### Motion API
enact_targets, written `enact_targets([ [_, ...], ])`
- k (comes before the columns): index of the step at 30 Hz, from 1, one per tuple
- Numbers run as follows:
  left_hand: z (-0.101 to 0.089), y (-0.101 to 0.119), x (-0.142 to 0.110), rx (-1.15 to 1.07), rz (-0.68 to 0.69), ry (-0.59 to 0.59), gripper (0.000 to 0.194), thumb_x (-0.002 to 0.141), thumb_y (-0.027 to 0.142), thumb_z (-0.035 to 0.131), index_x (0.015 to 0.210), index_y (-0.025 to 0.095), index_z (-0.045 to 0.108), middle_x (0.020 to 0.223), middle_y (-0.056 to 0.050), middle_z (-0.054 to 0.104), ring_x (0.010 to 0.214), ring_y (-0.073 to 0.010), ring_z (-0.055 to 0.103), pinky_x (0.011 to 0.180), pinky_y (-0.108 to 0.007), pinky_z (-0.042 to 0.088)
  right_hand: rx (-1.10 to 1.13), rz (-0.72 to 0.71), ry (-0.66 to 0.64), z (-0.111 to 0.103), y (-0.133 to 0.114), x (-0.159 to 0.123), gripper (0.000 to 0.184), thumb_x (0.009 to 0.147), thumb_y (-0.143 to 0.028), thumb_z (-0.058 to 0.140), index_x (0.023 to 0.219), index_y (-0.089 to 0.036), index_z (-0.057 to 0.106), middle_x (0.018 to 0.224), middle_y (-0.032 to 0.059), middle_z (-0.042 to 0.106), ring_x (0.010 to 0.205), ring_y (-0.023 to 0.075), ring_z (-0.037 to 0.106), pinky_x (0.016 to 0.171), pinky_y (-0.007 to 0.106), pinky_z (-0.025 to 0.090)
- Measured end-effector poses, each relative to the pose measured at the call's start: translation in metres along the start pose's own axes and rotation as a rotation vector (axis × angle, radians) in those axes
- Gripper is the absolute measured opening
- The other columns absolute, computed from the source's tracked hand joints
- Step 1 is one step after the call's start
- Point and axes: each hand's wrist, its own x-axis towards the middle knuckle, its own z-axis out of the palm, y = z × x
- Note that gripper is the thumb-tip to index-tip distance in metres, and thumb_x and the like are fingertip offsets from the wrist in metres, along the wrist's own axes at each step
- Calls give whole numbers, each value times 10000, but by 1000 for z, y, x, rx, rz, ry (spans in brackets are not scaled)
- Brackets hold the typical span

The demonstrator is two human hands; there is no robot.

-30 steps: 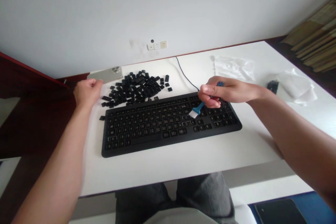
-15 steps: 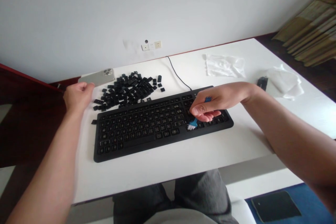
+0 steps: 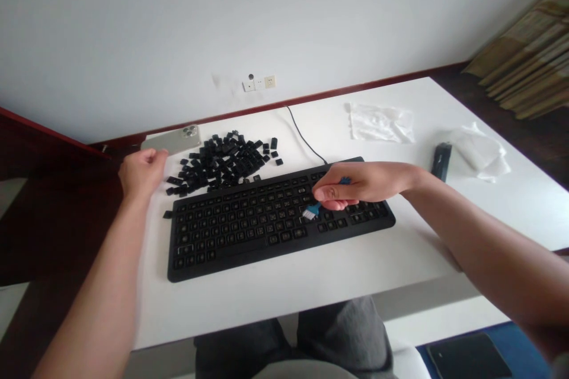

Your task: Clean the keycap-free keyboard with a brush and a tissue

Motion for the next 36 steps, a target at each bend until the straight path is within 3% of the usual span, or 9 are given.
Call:
enact_targets([
  [2, -1, 1, -1, 1, -9, -11, 434, 917, 524, 619, 644, 195, 546, 547, 44, 389, 578, -123, 438, 588, -274, 282, 13, 12, 46, -7, 2, -4, 546, 1046, -629, 601, 718, -198, 532, 670, -30, 492, 612, 108, 419, 593, 277, 362],
  [7, -1, 3, -1, 11, -10, -15, 418, 907, 522, 603, 645, 201, 546, 553, 40, 405, 587, -132, 450, 592, -275, 290, -2, 120, -22, -19, 8, -10, 564, 1035, -659, 601, 713, -198, 549, 639, -29, 488, 601, 115, 419, 577, 282, 351],
  [13, -1, 2, -1, 20, -15, -20, 422, 918, 531, 599, 656, 203, 553, 538, 42, 405, 597, -136, 449, 603, -274, 297, 13, 76, 28, -19, 3, -13, 556, 1029, -657, 613, 718, -202, 538, 653, -33, 478, 617, 118, 417, 592, 288, 351],
  [18, -2, 3, -1, 25, -19, -24, 423, 915, 536, 610, 660, 201, 565, 555, 37, 421, 612, -139, 468, 602, -272, 304, -8, 82, -76, -16, 2, -10, 539, 1022, -660, 616, 742, -203, 558, 676, -22, 515, 638, 128, 451, 610, 294, 366],
  [29, -1, 1, -1, 22, -10, -11, 441, 919, 529, 616, 647, 191, 544, 545, 46, 359, 593, -119, 440, 580, -267, 285, 3, 37, -126, -8, -2, -7, 519, 1026, -642, 627, 765, -197, 567, 712, -17, 545, 668, 128, 484, 626, 287, 381],
  [32, -1, 1, -1, 22, -12, -13, 447, 920, 537, 619, 649, 189, 546, 535, 46, 355, 594, -120, 436, 581, -267, 284, -4, 9, -22, -11, -4, -11, 538, 1035, -647, 613, 745, -198, 555, 692, -24, 519, 651, 123, 462, 625, 291, 374],
  [36, -1, 2, -2, 16, -16, -8, 447, 913, 543, 621, 649, 191, 539, 537, 44, 357, 590, -123, 425, 580, -268, 287, -89, -22, 236, -27, 4, -15, 570, 1068, -649, 558, 713, -205, 516, 666, -33, 476, 612, 113, 388, 609, 302, 327],
])
